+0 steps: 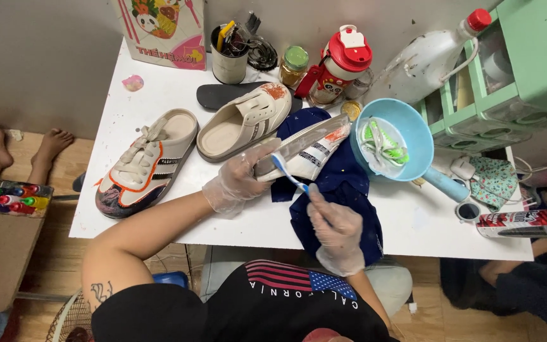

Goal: The person scrubs the sole and sides of a white sneaker using a toothbrush dipped in a cleaning solution. They wipe the shoe with a blue cloth and continue scrubbing different areas of the sole and upper.

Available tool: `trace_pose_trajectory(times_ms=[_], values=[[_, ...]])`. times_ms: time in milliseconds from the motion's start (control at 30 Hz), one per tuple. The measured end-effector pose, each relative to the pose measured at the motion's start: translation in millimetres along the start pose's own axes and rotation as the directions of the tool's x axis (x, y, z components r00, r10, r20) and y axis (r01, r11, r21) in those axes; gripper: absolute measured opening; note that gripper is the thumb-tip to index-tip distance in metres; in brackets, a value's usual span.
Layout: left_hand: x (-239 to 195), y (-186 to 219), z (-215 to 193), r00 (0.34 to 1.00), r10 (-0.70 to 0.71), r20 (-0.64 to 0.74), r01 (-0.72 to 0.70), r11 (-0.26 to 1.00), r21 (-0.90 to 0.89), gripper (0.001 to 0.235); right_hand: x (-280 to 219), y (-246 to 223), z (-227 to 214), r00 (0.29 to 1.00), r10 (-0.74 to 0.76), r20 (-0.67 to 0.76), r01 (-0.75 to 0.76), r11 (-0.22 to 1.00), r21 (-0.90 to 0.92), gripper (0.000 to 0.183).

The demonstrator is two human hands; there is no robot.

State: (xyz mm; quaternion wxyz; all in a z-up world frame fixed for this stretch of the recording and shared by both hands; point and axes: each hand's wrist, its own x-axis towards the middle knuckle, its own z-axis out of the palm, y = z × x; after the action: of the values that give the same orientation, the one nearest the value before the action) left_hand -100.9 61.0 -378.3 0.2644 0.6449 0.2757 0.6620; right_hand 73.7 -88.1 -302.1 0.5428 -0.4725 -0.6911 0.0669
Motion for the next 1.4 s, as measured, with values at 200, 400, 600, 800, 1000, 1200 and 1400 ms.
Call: trace_pose_trajectory(times_ms=[200,400,600,800,1000,1200,1400], values=[[-11.6,-33.9,-11.1,0.986,0.042,0.162,-0.010,0.980,-0.197,0.065,8.1,-8.8,2.5,0.998,-0.056,0.037,0.052,0.994,0.094,0.029],[-9.9,-17.9,-14.5,0.986,0.122,0.114,-0.108,0.986,-0.125,0.059,9.3,-12.0,2.7,0.995,-0.092,0.043,0.090,0.995,0.047,0.029],[-46.6,-83.9,1.4,0.992,-0.029,0.124,0.031,0.999,-0.013,0.069,36.7,-38.8,3.9,0.974,-0.202,0.099,0.210,0.975,-0.075,0.025],[-7.8,-60.6,8.0,0.914,0.404,0.016,-0.385,0.880,-0.278,0.048,15.7,-8.6,-1.7,1.000,0.001,-0.024,0.003,0.988,0.151,0.026],[8.5,17.5,3.1,0.996,0.019,-0.083,-0.012,0.997,0.075,0.049,-7.8,6.8,0.0,0.957,0.289,0.036,-0.292,0.946,0.140,0.030],[8.4,9.7,-7.4,0.983,0.170,-0.062,-0.165,0.983,0.076,0.055,-7.4,4.8,-3.2,0.886,0.465,0.001,-0.463,0.882,0.093,0.031],[-16.0,-31.9,-8.7,0.994,0.110,0.027,-0.111,0.991,0.074,0.057,-3.7,25.4,-32.6,0.861,0.508,-0.033,-0.505,0.860,0.065,0.024]])
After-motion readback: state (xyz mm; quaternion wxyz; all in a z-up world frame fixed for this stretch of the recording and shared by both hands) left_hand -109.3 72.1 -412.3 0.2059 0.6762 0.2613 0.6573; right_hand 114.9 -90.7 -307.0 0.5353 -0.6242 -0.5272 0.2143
